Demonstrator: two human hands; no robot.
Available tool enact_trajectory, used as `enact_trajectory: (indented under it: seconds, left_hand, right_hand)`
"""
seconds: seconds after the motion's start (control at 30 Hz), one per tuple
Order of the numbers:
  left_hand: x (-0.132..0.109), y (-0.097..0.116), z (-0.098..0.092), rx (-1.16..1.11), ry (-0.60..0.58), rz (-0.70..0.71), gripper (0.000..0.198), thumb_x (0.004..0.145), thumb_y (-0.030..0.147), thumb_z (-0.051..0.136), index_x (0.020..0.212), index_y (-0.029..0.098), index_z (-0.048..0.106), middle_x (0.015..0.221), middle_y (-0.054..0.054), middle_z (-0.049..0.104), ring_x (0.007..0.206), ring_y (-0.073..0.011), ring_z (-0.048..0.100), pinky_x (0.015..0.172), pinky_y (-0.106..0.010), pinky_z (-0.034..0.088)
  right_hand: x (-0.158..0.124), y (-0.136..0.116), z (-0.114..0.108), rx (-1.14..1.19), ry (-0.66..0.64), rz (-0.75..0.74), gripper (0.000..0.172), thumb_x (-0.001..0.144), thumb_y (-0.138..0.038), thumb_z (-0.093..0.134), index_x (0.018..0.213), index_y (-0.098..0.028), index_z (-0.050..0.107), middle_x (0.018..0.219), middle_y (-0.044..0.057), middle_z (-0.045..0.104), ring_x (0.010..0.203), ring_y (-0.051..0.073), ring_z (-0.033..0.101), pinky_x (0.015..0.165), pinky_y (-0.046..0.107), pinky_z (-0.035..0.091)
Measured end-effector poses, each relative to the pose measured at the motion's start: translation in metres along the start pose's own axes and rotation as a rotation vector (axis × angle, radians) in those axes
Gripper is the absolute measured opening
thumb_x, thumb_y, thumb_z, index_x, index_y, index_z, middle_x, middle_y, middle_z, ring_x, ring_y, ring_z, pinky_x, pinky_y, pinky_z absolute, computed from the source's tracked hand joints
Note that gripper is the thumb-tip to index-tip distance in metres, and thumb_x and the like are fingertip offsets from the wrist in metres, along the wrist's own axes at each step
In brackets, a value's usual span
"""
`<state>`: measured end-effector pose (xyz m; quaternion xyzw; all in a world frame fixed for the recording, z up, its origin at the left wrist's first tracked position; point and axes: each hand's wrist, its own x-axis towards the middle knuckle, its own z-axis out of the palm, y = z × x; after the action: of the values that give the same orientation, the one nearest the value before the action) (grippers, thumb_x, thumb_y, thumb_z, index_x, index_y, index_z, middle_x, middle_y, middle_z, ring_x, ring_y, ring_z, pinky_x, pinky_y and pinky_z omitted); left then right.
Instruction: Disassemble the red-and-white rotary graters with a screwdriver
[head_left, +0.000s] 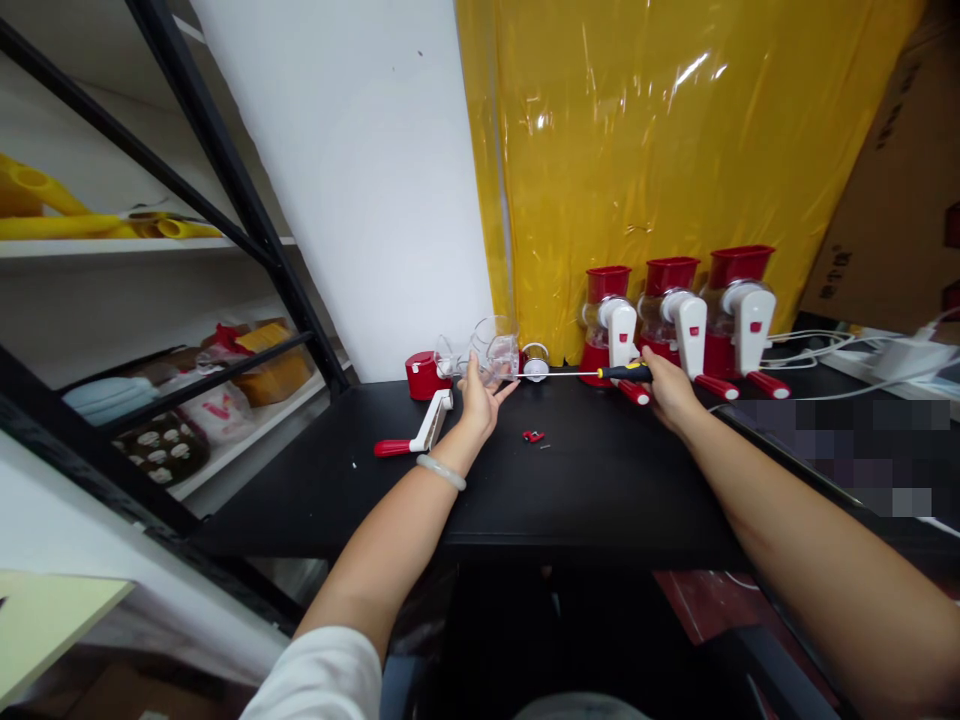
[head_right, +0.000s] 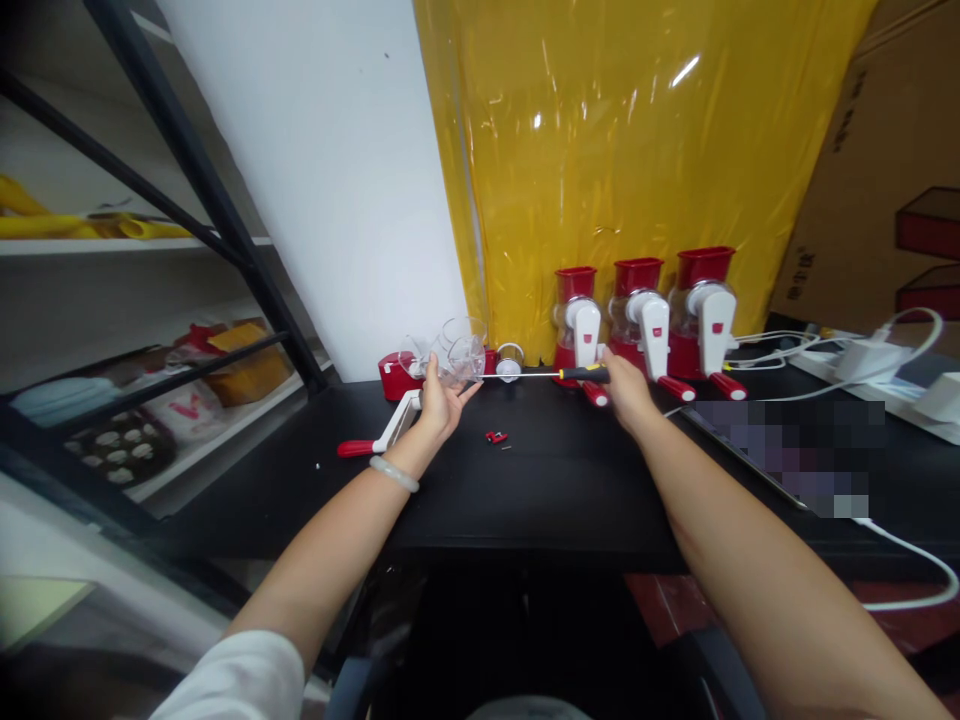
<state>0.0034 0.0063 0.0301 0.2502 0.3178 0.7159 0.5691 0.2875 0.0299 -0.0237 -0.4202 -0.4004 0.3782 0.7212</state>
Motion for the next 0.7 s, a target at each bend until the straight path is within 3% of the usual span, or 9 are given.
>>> enact_trajectory:
  seconds: [0.13,0.2,0.27,0.43,0.53,0.7]
  left_hand:
    - [0.0001,0.0004,0.0001,-0.007,0.010,-0.002,0.052,0.091,0.053,0.066,0.135,0.030,0.049,0.122,-0.010,0.070,0.110,-0.0243,0.071,0.094,-0.050,0.059]
    - [0.0001,0.0001,-0.0004,0.006,-0.007,0.001,0.051,0.092,0.053,0.064,0.134,0.030,0.049,0.123,-0.010,0.070,0.111,-0.0243,0.071,0.094,-0.049,0.059]
    - [0.0002,-0.0004,-0.0010,0.018,-0.021,0.003,0.050,0.093,0.054,0.063,0.134,0.030,0.049,0.124,-0.010,0.070,0.112,-0.0242,0.070,0.095,-0.049,0.059]
    - [0.0009,-0.0002,-0.0022,0.008,-0.015,0.008,0.053,0.092,0.054,0.062,0.137,0.029,0.047,0.125,-0.011,0.069,0.113,-0.0258,0.070,0.096,-0.052,0.058]
    - [0.0010,0.0005,-0.0025,0.008,-0.018,0.014,0.055,0.093,0.054,0.061,0.140,0.030,0.044,0.127,-0.012,0.069,0.115,-0.0261,0.070,0.097,-0.052,0.057]
    - [-0.0001,0.0008,-0.0012,0.000,-0.009,0.006,0.056,0.093,0.053,0.062,0.140,0.030,0.043,0.129,-0.013,0.069,0.116,-0.0270,0.070,0.097,-0.052,0.057]
  right_hand:
    - [-0.0040,-0.0040,0.0043,0.113,0.036,0.061,0.027,0.063,-0.037,0.082,0.069,-0.021,0.061,0.069,-0.001,0.060,0.060,0.011,0.056,0.049,0.021,0.051]
    - [-0.0049,-0.0054,0.0048,0.175,0.015,0.070,0.022,0.062,-0.032,0.080,0.068,-0.022,0.061,0.070,-0.001,0.061,0.064,0.012,0.059,0.054,0.023,0.054]
    - [-0.0042,-0.0052,0.0038,0.198,0.002,0.063,0.022,0.066,-0.037,0.078,0.068,-0.022,0.062,0.070,0.000,0.062,0.065,0.014,0.060,0.053,0.025,0.055]
    - [0.0004,-0.0001,0.0002,0.045,0.051,0.051,0.047,0.074,-0.067,0.070,0.066,-0.021,0.058,0.063,0.001,0.059,0.056,0.014,0.057,0.046,0.026,0.050]
    - [-0.0003,0.0012,0.0015,-0.008,0.043,0.029,0.042,0.068,-0.059,0.080,0.069,-0.022,0.060,0.064,-0.001,0.061,0.058,0.013,0.057,0.046,0.023,0.049]
    - [-0.0031,-0.0013,0.0049,0.133,0.002,0.060,0.029,0.061,-0.038,0.085,0.072,-0.022,0.063,0.066,-0.003,0.060,0.057,0.010,0.055,0.046,0.019,0.046]
